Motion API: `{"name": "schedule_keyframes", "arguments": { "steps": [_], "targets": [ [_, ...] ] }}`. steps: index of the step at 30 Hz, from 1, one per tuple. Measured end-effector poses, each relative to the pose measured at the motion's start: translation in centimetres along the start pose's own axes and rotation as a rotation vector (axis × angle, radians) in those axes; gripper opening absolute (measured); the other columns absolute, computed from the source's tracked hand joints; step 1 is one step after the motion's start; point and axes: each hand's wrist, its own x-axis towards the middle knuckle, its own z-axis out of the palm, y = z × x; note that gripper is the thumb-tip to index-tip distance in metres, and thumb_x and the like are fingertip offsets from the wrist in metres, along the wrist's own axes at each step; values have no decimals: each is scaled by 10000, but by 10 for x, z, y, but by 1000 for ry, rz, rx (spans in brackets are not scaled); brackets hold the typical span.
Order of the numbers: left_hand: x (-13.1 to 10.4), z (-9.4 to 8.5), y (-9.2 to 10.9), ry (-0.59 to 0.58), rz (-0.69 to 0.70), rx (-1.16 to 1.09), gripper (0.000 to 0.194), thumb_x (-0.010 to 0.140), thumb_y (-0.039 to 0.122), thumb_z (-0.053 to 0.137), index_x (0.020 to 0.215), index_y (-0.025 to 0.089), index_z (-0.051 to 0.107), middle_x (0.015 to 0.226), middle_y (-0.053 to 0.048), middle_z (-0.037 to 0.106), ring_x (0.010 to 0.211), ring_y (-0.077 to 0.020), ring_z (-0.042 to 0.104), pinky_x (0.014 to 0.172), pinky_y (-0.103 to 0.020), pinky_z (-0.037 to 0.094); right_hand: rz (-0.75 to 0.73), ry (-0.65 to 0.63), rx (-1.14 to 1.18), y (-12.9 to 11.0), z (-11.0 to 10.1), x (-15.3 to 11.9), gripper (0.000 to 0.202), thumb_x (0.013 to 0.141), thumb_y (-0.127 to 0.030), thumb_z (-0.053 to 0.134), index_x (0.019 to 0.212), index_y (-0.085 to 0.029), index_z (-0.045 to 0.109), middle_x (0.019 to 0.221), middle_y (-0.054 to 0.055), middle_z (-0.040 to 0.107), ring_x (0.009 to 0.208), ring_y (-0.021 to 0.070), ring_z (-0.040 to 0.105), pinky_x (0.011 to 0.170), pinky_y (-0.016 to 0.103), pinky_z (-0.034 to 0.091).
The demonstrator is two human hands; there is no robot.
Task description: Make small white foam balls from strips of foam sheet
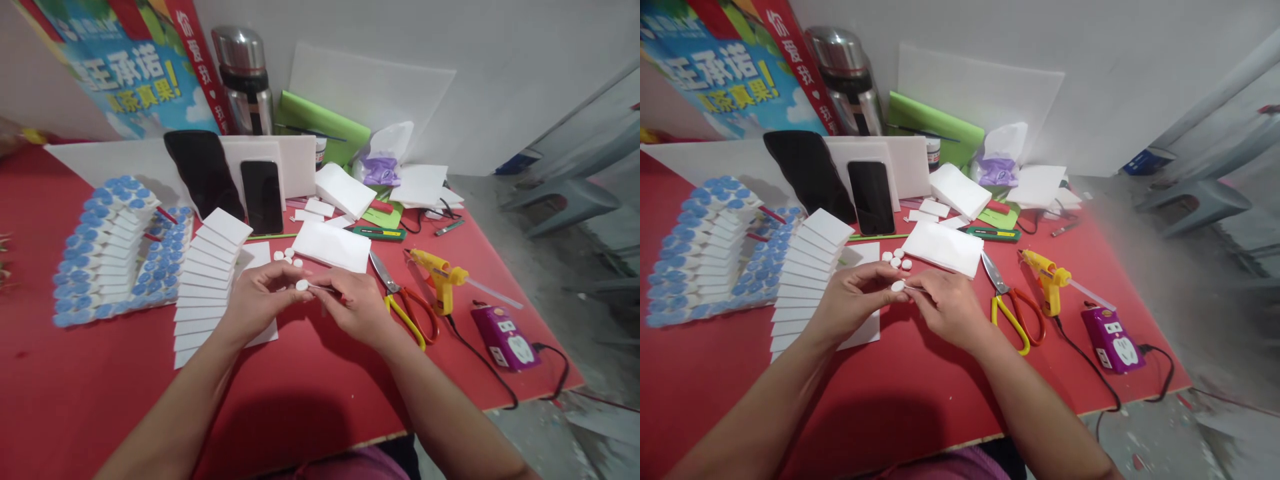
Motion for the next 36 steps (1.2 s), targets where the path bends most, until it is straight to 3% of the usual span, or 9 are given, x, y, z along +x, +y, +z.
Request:
{"name": "schedule_keyframes", "arguments": {
  "steps": [3, 7, 9, 15, 19, 24, 32, 36],
  "targets": [
    [0, -2, 3, -3, 34, 81, 153, 708, 239, 908, 840, 200, 839, 820, -48, 752, 777, -175, 668, 696, -279, 533, 118, 10, 57, -3, 2, 1, 133, 989, -239, 628, 984, -209, 757, 942, 71, 817, 823, 201, 762, 730, 296, 548],
    [0, 0, 7, 15, 24, 110, 95, 726, 232, 876, 799, 199, 825, 780, -32, 728, 754, -167, 640, 698, -278, 505, 478, -38, 356, -5, 3, 1, 171, 966, -369, 696, 916, -208, 720, 565, -27, 677, 493, 146, 648, 527, 250, 487],
    [-1, 1, 7, 20, -14, 94, 109, 713, 245, 882, 779, 195, 812, 772, -27, 721, 750, -165, 634, 701, -278, 502, 555, -64, 497, -4, 4, 1, 217, 954, -420, 715, 921, -207, 697, 523, -49, 643, 441, 134, 615, 489, 238, 473],
    [-1, 4, 7, 15, -100, 2, 156, 666, 232, 889, 728, 179, 757, 753, -18, 695, 736, -161, 621, 694, -277, 491, 484, -86, 523, -5, 0, 0, 159, 966, -352, 702, 958, -194, 693, 587, -36, 683, 505, 128, 658, 535, 235, 514],
    [-2, 5, 5, -5, -108, 36, 206, 643, 233, 898, 712, 181, 711, 702, 6, 624, 677, -143, 554, 628, -270, 432, 444, -125, 576, -7, -4, 2, 171, 959, -346, 713, 911, -182, 707, 578, -32, 682, 508, 132, 671, 552, 244, 535],
    [-3, 7, 3, 0, -66, 73, 235, 649, 243, 904, 687, 186, 679, 659, 32, 551, 619, -117, 470, 580, -265, 375, 407, -104, 469, -3, -2, 1, 156, 960, -324, 714, 902, -179, 728, 624, -21, 696, 545, 133, 691, 568, 242, 542],
    [-2, 2, -1, -22, 26, 102, 137, 830, 299, 814, 936, 213, 811, 992, -63, 763, 948, -219, 688, 863, -345, 522, 453, 12, 504, -2, 0, 3, 230, 930, -397, 758, 910, -173, 708, 603, -21, 682, 495, 124, 669, 504, 224, 525],
    [-1, 0, 0, -40, 116, 139, 139, 917, 293, 746, 1030, 234, 799, 1022, -49, 767, 955, -201, 699, 875, -325, 534, 594, -50, 815, 1, -6, 10, 392, 890, -552, 767, 1000, -188, 676, 768, 32, 772, 550, 171, 738, 481, 247, 574]
  ]
}}
